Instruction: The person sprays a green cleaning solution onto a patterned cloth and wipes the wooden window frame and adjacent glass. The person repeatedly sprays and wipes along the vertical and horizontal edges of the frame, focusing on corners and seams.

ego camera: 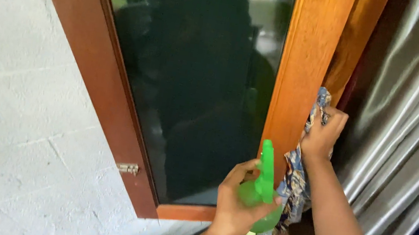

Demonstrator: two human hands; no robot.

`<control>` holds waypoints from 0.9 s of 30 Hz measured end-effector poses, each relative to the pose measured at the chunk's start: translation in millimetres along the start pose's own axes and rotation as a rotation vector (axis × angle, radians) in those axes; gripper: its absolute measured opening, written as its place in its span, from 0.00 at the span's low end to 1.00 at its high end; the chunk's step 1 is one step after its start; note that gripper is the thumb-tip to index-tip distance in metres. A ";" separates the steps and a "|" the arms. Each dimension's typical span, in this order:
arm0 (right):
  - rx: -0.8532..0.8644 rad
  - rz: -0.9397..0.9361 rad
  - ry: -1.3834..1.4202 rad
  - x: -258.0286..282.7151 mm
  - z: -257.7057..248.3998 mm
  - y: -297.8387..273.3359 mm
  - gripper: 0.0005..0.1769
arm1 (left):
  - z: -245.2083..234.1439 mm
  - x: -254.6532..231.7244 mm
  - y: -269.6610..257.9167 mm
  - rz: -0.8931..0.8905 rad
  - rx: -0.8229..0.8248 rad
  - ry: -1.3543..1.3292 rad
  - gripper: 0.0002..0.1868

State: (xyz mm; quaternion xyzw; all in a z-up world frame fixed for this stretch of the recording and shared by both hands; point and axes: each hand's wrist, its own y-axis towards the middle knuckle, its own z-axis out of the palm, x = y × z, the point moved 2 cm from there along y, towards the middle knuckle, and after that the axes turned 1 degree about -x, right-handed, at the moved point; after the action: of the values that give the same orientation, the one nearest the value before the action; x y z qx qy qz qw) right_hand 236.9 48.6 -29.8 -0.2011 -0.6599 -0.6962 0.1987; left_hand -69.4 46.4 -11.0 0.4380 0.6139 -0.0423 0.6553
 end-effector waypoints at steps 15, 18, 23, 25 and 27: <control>-0.106 0.150 -0.134 -8.2 13.1 76.8 0.15 | 30.9 -30.2 103.5 -0.012 0.334 -0.077 0.35; -0.146 0.065 -0.167 -60.1 13.7 28.8 0.11 | 28.1 -18.1 111.1 0.036 0.306 -0.181 0.35; -0.173 0.117 -0.112 -78.3 14.0 15.5 0.09 | 30.2 -11.6 120.6 -0.083 0.264 -0.131 0.38; -0.168 0.042 -0.082 -61.4 14.3 48.6 0.13 | 39.4 -6.7 114.6 -0.013 0.239 -0.304 0.39; -0.154 0.077 -0.033 18.1 14.7 86.6 0.13 | 44.4 -10.7 107.2 0.016 0.204 -0.235 0.39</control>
State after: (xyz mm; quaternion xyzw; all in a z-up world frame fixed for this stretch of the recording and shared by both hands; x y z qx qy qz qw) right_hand 268.9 58.7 53.4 -0.2524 -0.5993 -0.7334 0.1982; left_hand 25.7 79.1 47.9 0.4995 0.5220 -0.1500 0.6749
